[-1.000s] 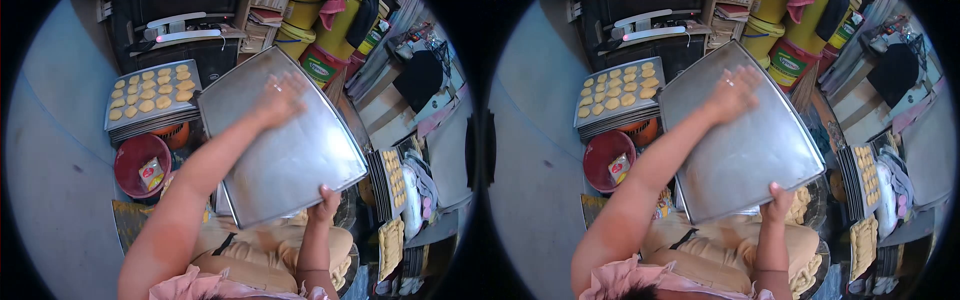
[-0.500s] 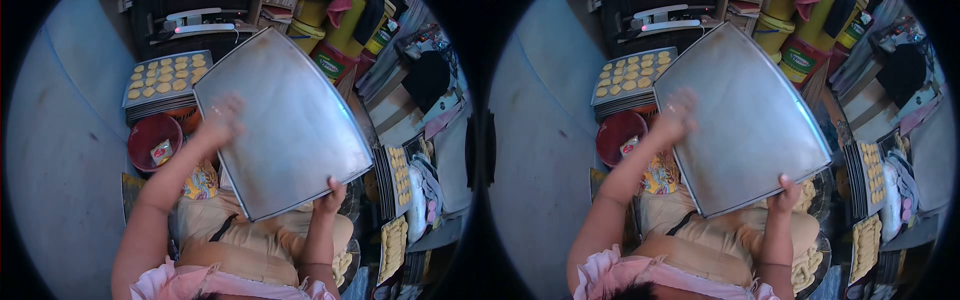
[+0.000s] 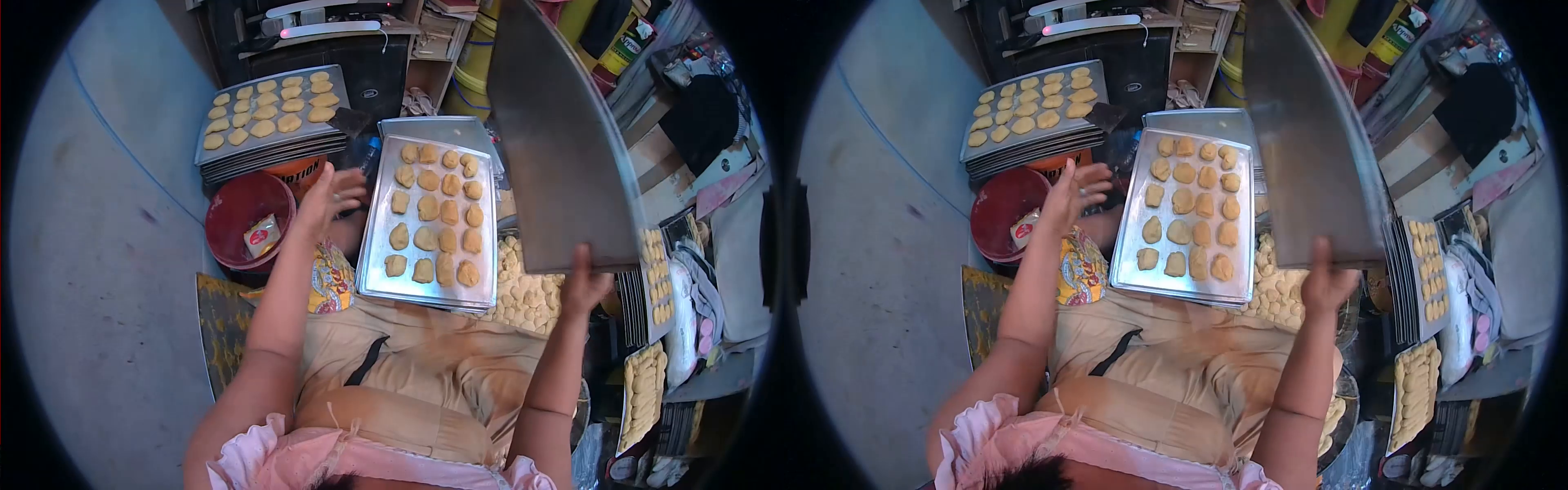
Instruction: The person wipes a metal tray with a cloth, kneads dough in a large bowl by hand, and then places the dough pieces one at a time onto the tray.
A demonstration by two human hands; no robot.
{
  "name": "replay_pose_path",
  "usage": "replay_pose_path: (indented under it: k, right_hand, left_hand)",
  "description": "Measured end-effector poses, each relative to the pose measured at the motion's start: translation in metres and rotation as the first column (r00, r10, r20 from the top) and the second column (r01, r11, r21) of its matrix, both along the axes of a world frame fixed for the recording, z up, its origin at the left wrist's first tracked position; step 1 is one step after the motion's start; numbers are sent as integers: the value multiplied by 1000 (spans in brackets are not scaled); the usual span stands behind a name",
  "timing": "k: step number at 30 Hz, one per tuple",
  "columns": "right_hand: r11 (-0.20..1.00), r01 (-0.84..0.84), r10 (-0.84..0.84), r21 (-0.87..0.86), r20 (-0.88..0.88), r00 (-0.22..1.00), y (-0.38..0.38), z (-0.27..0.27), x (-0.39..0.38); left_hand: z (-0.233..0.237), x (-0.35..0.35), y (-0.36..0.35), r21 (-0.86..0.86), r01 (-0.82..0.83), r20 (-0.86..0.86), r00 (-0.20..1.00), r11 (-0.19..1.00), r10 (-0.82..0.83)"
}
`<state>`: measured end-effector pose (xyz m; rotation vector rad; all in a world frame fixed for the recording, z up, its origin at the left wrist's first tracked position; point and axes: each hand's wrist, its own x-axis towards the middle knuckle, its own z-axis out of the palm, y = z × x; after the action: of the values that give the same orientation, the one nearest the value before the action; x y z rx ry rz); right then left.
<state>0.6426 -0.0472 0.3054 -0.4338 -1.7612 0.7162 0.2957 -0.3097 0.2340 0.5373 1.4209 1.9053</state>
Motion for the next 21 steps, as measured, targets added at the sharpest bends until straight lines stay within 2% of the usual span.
replay_pose_path:
  k: [1,2,4,5,6,8,9,10,12,13,15,16,17,18,19,20,21]
  right_hand:
    - [950,-84,39,301,151,988,0,-11,-13]
    - [789,-186,52,585,238,970,-14,3,-40]
    - [646,-360,4,673,469,883,-28,-27,-60]
    - [620,-397,-51,677,540,840,-38,-51,-66]
    - [625,-468,-19,625,611,792,-47,-77,-70]
    - [605,-616,7,505,770,638,-69,-119,-74]
    - [581,-692,-3,428,852,524,-82,-138,-74]
    - [569,-737,89,364,864,496,-91,-165,-74]
    - [568,-780,81,261,926,369,-108,-191,-77]
    - [601,-777,168,185,922,350,-111,-180,-79]
    - [644,-765,343,20,886,312,-111,-157,-86]
    - [697,-712,233,82,914,333,-95,-154,-91]
    - [876,-481,229,31,851,472,-74,-165,-91]
    - [958,-211,-31,192,806,592,-45,-181,-91]
    - [979,37,-169,200,694,700,-21,-175,-86]
    - [971,190,-236,143,658,715,11,-181,-78]
    - [916,392,-201,-83,752,628,17,-170,-73]
  left_hand:
    - [-2,7,8,98,139,71,987,985,-147]
    - [-5,14,16,205,265,127,947,942,-294]
    - [4,31,29,253,380,109,903,890,-416]
    - [8,35,35,257,354,158,903,899,-400]
    - [0,30,37,53,344,121,930,937,-348]
    - [-34,9,41,-350,256,9,963,901,-270]
    - [-62,1,40,-551,214,-55,955,806,-291]
    - [-90,-8,40,-723,144,-118,938,676,-326]
    - [-132,5,29,-714,-84,-378,882,695,-281]
    - [-117,21,27,-676,-131,-366,914,725,-176]
    - [-170,8,35,-537,-187,-469,877,823,-106]
    - [-176,9,34,-463,-210,-513,856,861,-66]
    - [-182,10,34,-422,-247,-553,832,872,-33]
    - [-169,16,33,-446,-263,-544,839,855,-26]
    - [-153,23,33,-468,-278,-536,844,839,-19]
    - [-144,27,35,-485,-291,-528,849,825,-11]
    - [-142,27,39,-483,-291,-548,836,826,-26]
